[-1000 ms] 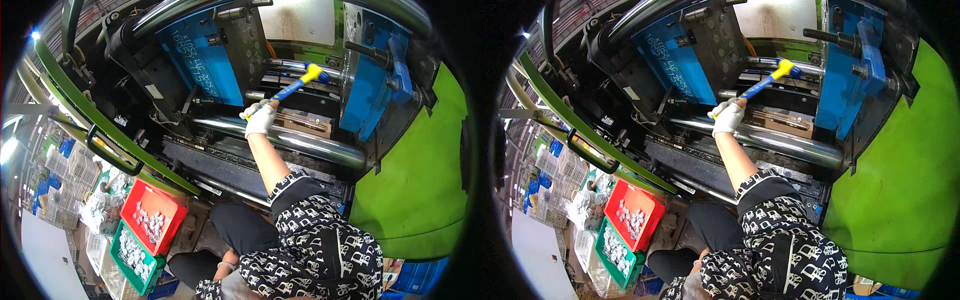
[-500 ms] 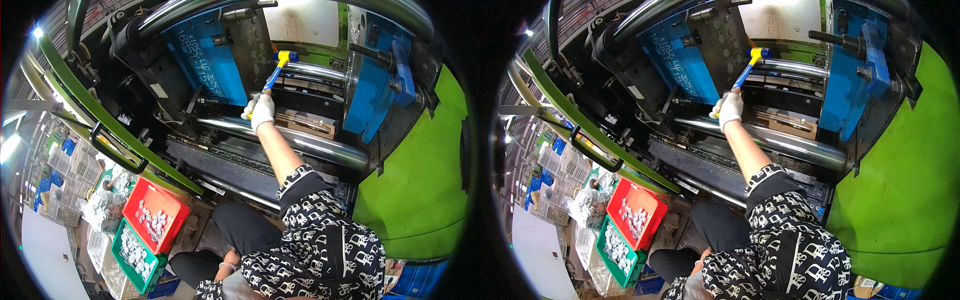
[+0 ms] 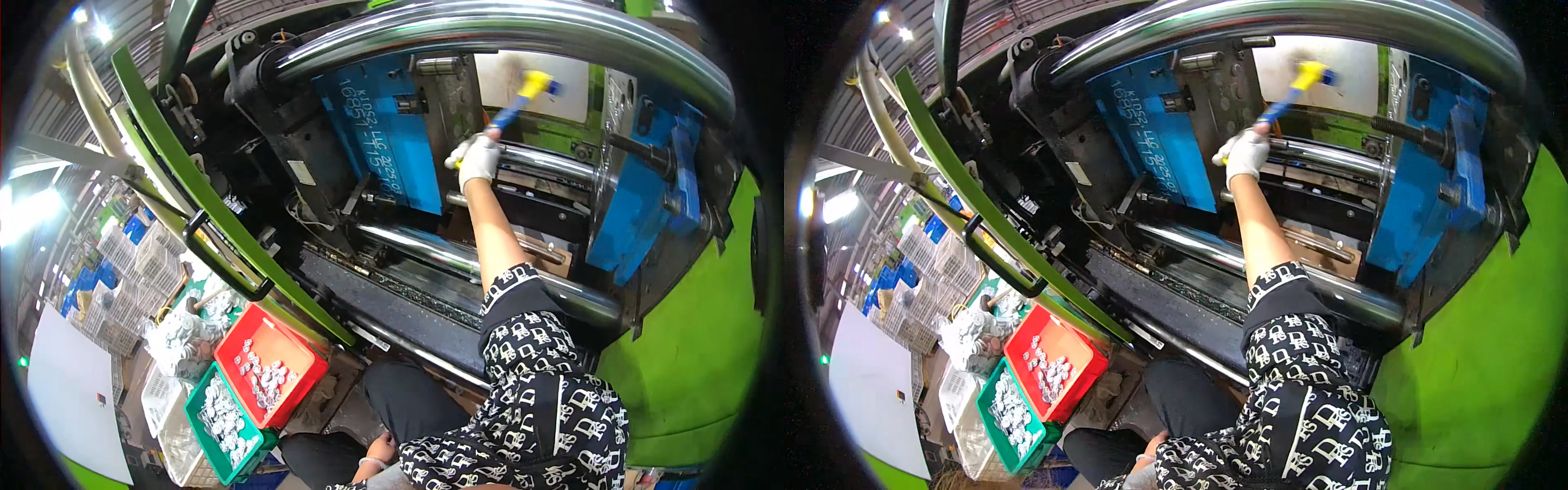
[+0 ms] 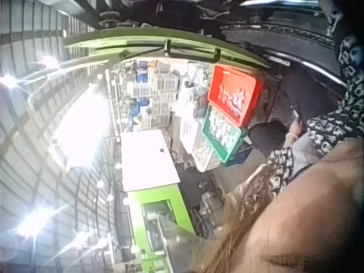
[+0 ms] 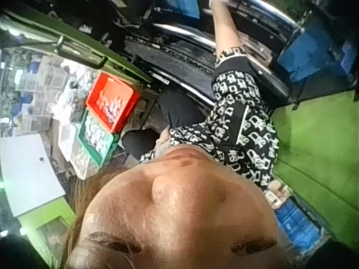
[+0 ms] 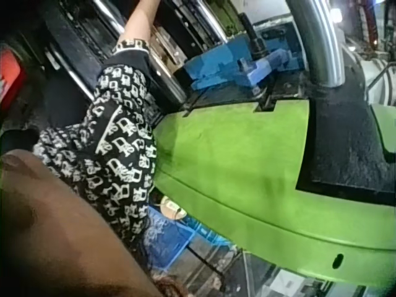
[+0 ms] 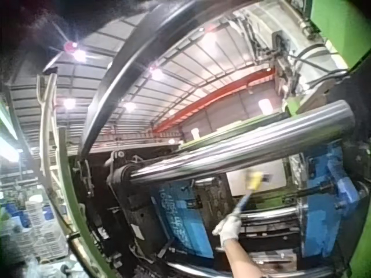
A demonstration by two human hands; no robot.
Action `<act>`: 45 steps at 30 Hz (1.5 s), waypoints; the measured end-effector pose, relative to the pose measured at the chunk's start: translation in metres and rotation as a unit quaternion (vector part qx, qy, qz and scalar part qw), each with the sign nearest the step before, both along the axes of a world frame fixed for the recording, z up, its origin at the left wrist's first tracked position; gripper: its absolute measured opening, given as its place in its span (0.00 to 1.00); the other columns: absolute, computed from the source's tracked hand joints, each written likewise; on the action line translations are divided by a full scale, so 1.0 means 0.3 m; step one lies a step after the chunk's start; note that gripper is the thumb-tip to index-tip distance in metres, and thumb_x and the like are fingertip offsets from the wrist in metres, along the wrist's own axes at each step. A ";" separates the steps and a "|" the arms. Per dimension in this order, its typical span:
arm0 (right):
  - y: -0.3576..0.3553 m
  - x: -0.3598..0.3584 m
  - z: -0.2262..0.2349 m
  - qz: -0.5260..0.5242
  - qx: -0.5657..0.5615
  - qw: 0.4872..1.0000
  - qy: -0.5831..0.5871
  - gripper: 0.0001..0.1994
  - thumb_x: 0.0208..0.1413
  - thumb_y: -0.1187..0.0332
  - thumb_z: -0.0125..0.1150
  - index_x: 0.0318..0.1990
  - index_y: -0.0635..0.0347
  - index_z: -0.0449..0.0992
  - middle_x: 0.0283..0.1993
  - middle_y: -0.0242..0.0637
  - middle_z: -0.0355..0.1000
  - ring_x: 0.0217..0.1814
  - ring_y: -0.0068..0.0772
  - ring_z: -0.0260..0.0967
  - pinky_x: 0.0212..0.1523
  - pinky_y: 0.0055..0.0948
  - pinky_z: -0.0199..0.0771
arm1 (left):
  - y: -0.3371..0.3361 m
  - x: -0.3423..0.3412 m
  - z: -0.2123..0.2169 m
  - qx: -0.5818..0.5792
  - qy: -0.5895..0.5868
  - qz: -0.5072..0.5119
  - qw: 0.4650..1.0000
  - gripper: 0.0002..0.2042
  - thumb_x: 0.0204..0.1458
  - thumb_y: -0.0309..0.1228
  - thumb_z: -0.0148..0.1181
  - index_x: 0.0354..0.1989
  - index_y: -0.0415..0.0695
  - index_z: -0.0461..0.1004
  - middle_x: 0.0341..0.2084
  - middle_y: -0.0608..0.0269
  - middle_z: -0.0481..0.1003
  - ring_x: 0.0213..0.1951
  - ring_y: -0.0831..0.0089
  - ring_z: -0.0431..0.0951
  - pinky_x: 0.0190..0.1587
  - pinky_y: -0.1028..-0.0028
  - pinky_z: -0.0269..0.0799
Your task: Remove plastic components from an injection molding machine, inspect them, and place them into sorting trays.
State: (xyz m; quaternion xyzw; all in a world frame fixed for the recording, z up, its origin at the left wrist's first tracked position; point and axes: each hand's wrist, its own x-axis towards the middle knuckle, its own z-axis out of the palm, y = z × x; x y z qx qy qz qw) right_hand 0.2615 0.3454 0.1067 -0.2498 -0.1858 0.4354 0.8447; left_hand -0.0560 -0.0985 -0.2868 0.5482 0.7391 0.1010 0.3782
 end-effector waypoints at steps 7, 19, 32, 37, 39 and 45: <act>-0.025 0.114 -0.103 0.132 0.001 0.991 0.001 0.23 0.54 0.39 0.41 0.22 0.48 0.61 0.09 0.30 0.53 0.06 0.30 0.49 0.08 0.32 0.47 | 0.011 -0.034 -0.085 -0.034 0.007 -0.032 0.999 0.16 0.49 0.38 0.48 0.42 0.41 0.71 0.33 0.43 0.74 0.38 0.50 0.74 0.42 0.61 0.68; -0.036 0.014 -0.114 0.194 -0.061 0.979 -0.032 0.22 0.57 0.43 0.39 0.25 0.52 0.61 0.10 0.30 0.54 0.07 0.30 0.52 0.08 0.33 0.55 | 0.017 -0.072 -0.274 -0.076 0.026 -0.035 0.996 0.17 0.48 0.35 0.49 0.45 0.40 0.69 0.37 0.41 0.73 0.43 0.50 0.72 0.46 0.63 0.67; -0.062 -0.026 -0.155 0.234 -0.045 0.971 0.025 0.21 0.58 0.46 0.36 0.24 0.51 0.61 0.12 0.32 0.58 0.09 0.32 0.57 0.09 0.35 0.60 | 0.010 -0.073 -0.227 -0.052 0.021 -0.049 0.997 0.15 0.46 0.32 0.49 0.42 0.38 0.71 0.37 0.42 0.73 0.43 0.50 0.73 0.45 0.62 0.68; -0.090 0.033 -0.163 0.048 0.040 0.994 0.091 0.22 0.57 0.43 0.38 0.21 0.49 0.60 0.09 0.31 0.57 0.06 0.32 0.54 0.07 0.34 0.60 | 0.017 -0.048 -0.207 -0.080 0.061 -0.059 0.993 0.15 0.46 0.32 0.49 0.41 0.38 0.71 0.37 0.41 0.73 0.43 0.50 0.73 0.45 0.62 0.68; -0.073 -0.010 -0.145 0.009 0.045 0.992 0.118 0.22 0.58 0.46 0.37 0.21 0.50 0.61 0.08 0.32 0.56 0.05 0.33 0.55 0.07 0.33 0.61 | 0.012 -0.047 -0.190 -0.059 0.051 -0.049 0.996 0.15 0.46 0.33 0.49 0.41 0.39 0.72 0.37 0.41 0.73 0.43 0.50 0.73 0.45 0.62 0.67; -0.052 -0.063 -0.156 0.133 -0.109 0.983 -0.059 0.22 0.58 0.45 0.37 0.22 0.51 0.61 0.10 0.30 0.56 0.07 0.29 0.53 0.08 0.34 0.56 | 0.016 -0.037 -0.154 -0.072 0.048 -0.030 0.996 0.15 0.47 0.33 0.49 0.41 0.39 0.71 0.36 0.40 0.73 0.43 0.50 0.72 0.46 0.62 0.67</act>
